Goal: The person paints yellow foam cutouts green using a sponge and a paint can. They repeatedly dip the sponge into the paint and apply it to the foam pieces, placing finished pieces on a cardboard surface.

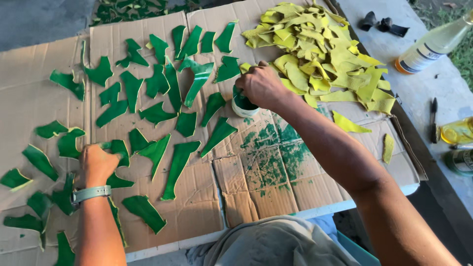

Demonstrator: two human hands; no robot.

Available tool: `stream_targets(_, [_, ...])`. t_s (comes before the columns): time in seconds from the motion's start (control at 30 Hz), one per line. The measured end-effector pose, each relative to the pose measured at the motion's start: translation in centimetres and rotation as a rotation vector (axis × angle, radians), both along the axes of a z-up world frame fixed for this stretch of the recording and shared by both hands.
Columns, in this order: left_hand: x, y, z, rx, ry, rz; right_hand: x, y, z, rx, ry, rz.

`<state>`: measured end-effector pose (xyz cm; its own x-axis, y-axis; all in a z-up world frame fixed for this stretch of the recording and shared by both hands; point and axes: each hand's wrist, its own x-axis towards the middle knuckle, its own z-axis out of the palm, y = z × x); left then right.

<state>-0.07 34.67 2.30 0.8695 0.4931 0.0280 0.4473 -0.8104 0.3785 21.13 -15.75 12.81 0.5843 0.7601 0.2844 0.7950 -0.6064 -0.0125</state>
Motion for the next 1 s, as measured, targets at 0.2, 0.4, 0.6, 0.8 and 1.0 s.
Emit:
stream_targets(0.2, [0.2, -2.6, 4.6, -0.093, -0.155, -0.052, -3.6, -1.5, 4.3, 0.11, 0.052, 0.061])
stream_targets(0.4, [-4.1, -10.0, 11.9, -0.428, -0.451, -0.058, -4.5, -4.0, 5.5, 0.366, 0.076, 0.021])
stream_targets(0.6, [-1.1, -33.3, 8.6, -0.875, -0.218, -0.809, -10.9, -10.4, 6.9, 0.502, 0.24, -0.015])
stream_targets(0.8, [-2.6, -33.8, 6.4, -0.403, -0.421, -0.878, -17.1, -13.8, 4.1, 0.477, 0.363, -0.058])
stream_targets(1.0, [-5.1, -34.3, 5.3, -0.316, -0.328, -0.798, -21.9, -9.5, -1.2, 0.454, 0.354, 0.08])
